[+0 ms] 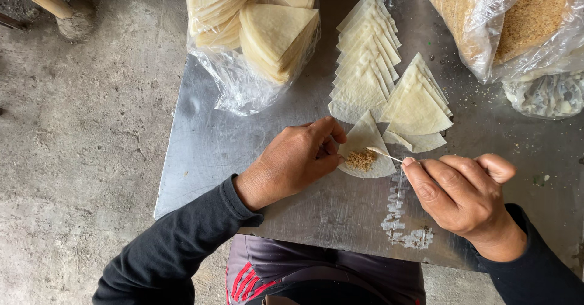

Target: The person repeatedly picks a triangular pastry wrapper, scoops a granular filling with a small plastic spoon, and folds the wrapper into a sealed triangular packet. The finished packets are placed in a growing stack on the metal table.

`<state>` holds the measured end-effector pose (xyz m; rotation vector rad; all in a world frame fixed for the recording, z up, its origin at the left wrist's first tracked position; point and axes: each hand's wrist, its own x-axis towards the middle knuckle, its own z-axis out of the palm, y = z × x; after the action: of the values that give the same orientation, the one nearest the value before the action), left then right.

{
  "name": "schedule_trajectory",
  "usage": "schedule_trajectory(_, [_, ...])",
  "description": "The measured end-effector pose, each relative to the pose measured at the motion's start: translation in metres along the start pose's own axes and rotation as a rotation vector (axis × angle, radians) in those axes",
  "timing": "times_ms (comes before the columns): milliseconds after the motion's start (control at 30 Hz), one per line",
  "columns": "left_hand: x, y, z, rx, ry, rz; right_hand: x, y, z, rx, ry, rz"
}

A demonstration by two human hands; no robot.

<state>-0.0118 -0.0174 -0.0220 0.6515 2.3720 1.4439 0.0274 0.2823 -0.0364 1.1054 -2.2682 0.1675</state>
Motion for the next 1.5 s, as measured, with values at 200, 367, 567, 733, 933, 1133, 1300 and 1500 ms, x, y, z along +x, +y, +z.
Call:
schedule_trajectory(200, [-0.001, 0.002, 0.0, -0.013, 0.015, -0.006, -0.004, 0.007, 0.014, 0.072, 0.049, 0.02])
schedule_trajectory(367, [-0.003, 0.002, 0.0, -0.001, 0.021, 0.028, -0.026, 0.049, -0.007, -0.138, 0.073, 0.256])
schedule_trajectory(567, [-0.004, 0.003, 0.001, -0.007, 0.007, 0.052, -0.01, 0.113, -0.01, -0.242, -0.055, 0.543])
schedule_trajectory(733, [-0.002, 0.001, 0.001, -0.007, -0.005, 0.087, 0.022, 0.101, -0.007, -0.789, -0.056, 0.309])
schedule_trajectory(933, [-0.002, 0.001, 0.004, -0.005, 0.001, 0.106, 0.036, 0.04, -0.004, 0.371, -0.263, 0.044])
schedule_trajectory(1133, [0.0, 0.003, 0.006, 0.009, 0.016, 0.114, 0.023, 0.017, 0.005, 0.559, -0.371, 0.125])
schedule_trajectory(1300, [0.001, 0.002, 0.01, 0.059, 0.028, 0.13, 0.016, 0.013, 0.009, 0.423, -0.405, 0.078])
schedule_trajectory(1500, [-0.001, 0.004, 0.012, 0.099, 0.065, 0.216, 0.014, 0.011, 0.011, 0.393, -0.351, 0.106])
